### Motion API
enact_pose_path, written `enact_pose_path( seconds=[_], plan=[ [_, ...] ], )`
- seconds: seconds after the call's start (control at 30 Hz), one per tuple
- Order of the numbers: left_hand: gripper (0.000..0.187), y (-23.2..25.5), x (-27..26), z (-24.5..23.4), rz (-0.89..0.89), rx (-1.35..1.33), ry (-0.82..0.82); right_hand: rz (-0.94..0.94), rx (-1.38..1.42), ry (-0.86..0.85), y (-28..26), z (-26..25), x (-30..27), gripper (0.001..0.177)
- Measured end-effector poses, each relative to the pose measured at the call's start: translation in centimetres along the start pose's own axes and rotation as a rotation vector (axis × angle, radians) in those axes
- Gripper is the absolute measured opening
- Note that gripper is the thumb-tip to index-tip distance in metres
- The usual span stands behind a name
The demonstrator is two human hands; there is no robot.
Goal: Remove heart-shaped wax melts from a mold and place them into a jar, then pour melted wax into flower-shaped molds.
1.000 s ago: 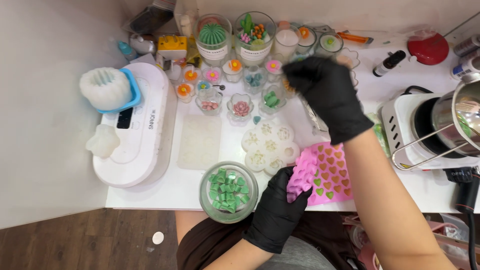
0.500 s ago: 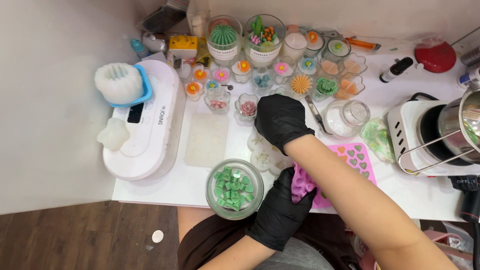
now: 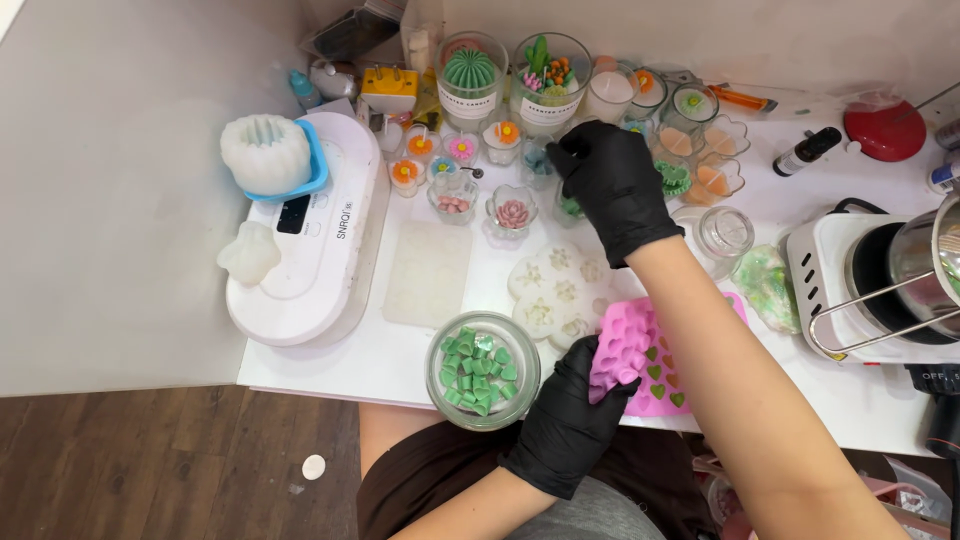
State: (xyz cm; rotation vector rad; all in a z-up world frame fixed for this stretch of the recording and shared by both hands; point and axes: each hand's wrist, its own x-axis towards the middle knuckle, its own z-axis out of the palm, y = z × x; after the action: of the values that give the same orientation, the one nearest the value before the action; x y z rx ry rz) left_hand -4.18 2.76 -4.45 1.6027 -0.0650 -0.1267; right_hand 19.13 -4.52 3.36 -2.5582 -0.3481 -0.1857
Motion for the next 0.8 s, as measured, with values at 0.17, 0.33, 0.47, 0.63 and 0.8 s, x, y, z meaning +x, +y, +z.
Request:
enact_pose_path(
  seconds=[0.17, 0.33, 0.47, 0.63, 0.8],
  plan=[
    [0.046, 1.9, 0.0, -0.7, -0.063, -0.128, -0.021, -0.080, 0.237, 0.177, 1.8, -1.4, -1.2, 0.021],
    [0.042, 2.2, 0.6, -0.2, -0.071, -0.196, 0.022, 0.275, 0.352, -0.008, -0.7, -6.5, -6.6, 0.024],
    [0.043, 0.7, 1.1, 0.6, -0.145, -0.460, 0.057, 0.721, 0.326, -0.296, -0.8, -9.8, -13.6, 0.035],
    [0.038, -0.9, 1.4, 1.6, -0.276, -0.600, 0.047, 0.877, 0.732, -0.245, 4.1, -7.3, -22.0, 0.030],
    [0.024, -1.5, 0.9, 2.4, -0.314, -0.626, -0.007, 0.837, 0.753, -0.148, 5.1, -5.4, -24.5, 0.045]
  ],
)
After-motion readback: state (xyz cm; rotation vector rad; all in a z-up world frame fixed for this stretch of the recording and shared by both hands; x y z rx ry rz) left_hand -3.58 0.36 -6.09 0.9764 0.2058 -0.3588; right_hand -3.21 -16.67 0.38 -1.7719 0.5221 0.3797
